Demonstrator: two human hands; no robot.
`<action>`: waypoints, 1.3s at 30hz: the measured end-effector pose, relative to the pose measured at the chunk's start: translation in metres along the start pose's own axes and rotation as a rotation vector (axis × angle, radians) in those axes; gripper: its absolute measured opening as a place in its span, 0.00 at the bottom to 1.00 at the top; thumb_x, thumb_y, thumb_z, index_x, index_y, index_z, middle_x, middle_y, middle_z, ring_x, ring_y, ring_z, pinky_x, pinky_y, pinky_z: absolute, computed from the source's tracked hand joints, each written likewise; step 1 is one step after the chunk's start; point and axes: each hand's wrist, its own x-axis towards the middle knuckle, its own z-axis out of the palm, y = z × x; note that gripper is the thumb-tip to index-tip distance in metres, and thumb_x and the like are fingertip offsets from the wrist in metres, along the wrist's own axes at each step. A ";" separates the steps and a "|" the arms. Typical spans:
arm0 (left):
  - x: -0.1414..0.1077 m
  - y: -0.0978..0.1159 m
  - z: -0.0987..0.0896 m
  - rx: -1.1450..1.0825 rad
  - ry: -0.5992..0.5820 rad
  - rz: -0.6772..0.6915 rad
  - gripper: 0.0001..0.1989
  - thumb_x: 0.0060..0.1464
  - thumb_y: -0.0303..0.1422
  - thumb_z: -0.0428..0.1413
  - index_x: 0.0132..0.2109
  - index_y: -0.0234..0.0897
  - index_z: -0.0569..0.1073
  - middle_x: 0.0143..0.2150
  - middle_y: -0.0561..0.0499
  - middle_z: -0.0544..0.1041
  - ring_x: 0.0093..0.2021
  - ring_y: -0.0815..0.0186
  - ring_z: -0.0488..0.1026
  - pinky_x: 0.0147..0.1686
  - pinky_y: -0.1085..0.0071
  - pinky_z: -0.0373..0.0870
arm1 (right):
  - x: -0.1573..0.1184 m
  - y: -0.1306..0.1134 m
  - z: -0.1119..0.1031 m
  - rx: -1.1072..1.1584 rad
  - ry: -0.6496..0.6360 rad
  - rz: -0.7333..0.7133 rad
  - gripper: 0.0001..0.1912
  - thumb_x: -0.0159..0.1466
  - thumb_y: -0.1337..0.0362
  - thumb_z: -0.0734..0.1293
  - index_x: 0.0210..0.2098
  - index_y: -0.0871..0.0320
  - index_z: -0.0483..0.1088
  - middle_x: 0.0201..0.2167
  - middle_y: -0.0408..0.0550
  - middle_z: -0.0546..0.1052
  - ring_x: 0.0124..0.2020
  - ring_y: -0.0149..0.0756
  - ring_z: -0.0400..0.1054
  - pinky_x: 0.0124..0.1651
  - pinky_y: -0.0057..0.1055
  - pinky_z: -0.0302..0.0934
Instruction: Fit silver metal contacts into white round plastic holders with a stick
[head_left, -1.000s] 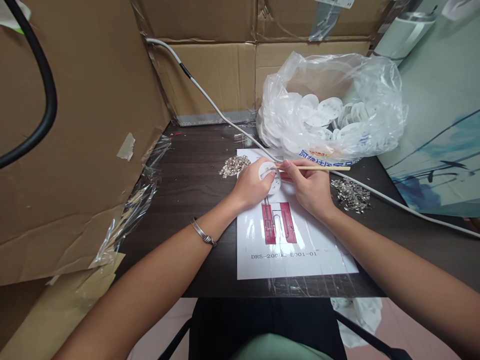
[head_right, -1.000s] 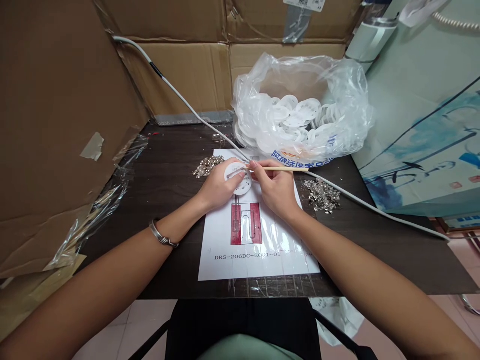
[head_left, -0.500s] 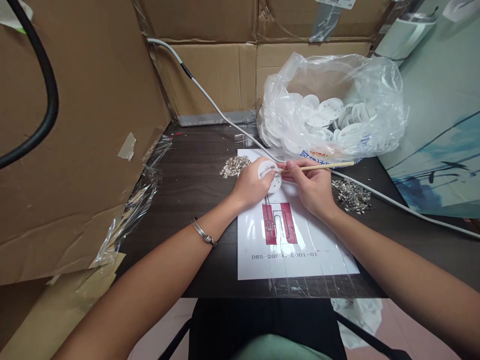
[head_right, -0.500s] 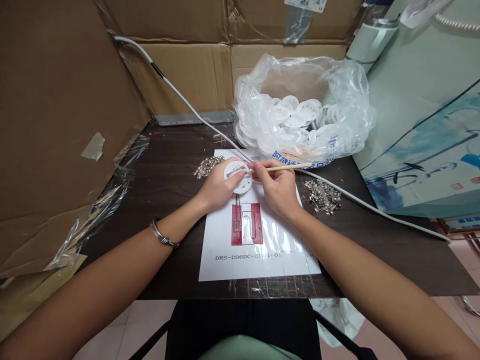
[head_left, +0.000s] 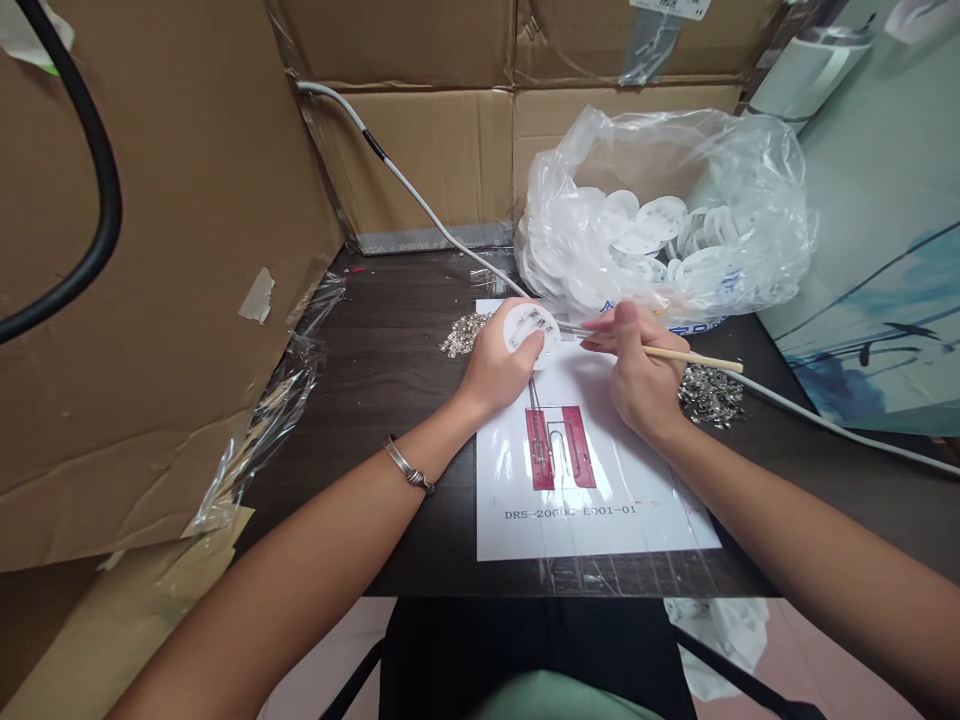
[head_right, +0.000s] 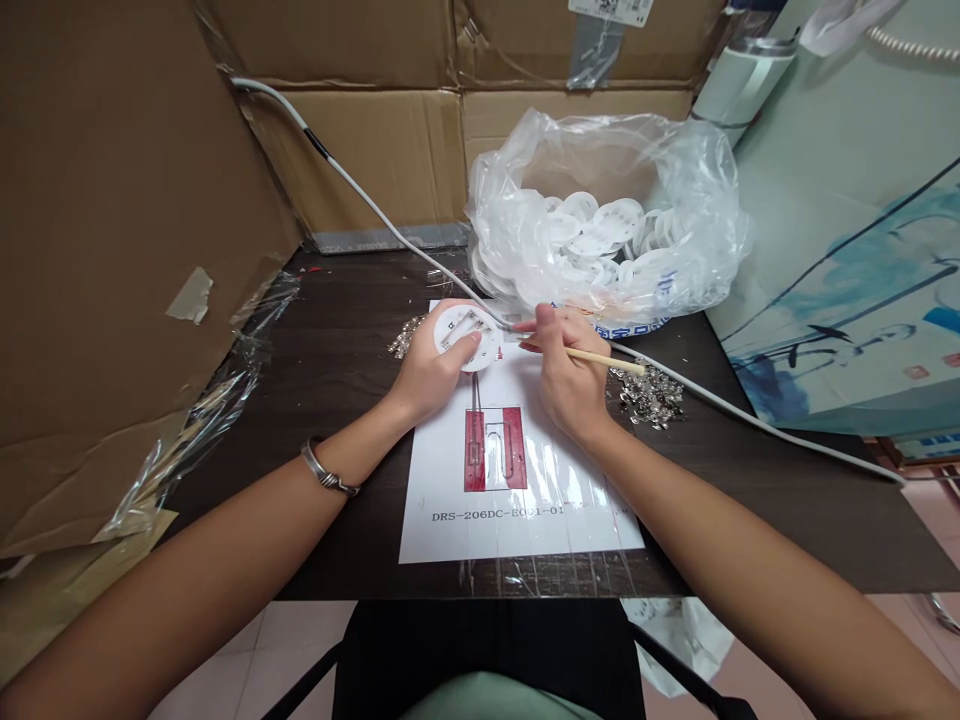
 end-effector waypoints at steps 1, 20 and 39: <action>0.000 0.001 0.000 -0.014 0.003 0.008 0.11 0.53 0.28 0.53 0.45 0.37 0.70 0.42 0.49 0.77 0.41 0.63 0.73 0.42 0.67 0.71 | 0.000 0.001 -0.001 -0.021 0.020 0.007 0.25 0.66 0.42 0.60 0.28 0.54 0.77 0.32 0.48 0.77 0.34 0.35 0.73 0.41 0.37 0.72; 0.000 -0.009 0.006 -0.130 -0.013 0.142 0.23 0.57 0.37 0.59 0.58 0.43 0.67 0.51 0.47 0.77 0.45 0.60 0.76 0.41 0.65 0.75 | 0.001 0.003 -0.001 -0.262 -0.174 -0.353 0.08 0.66 0.63 0.64 0.32 0.57 0.73 0.22 0.40 0.72 0.21 0.25 0.61 0.24 0.27 0.55; -0.003 -0.002 0.003 -0.074 -0.040 -0.066 0.30 0.53 0.57 0.57 0.53 0.39 0.69 0.38 0.47 0.77 0.30 0.67 0.69 0.30 0.68 0.67 | 0.017 0.006 -0.014 -0.624 -0.047 -0.939 0.07 0.65 0.66 0.66 0.36 0.56 0.79 0.18 0.41 0.67 0.19 0.26 0.58 0.24 0.27 0.55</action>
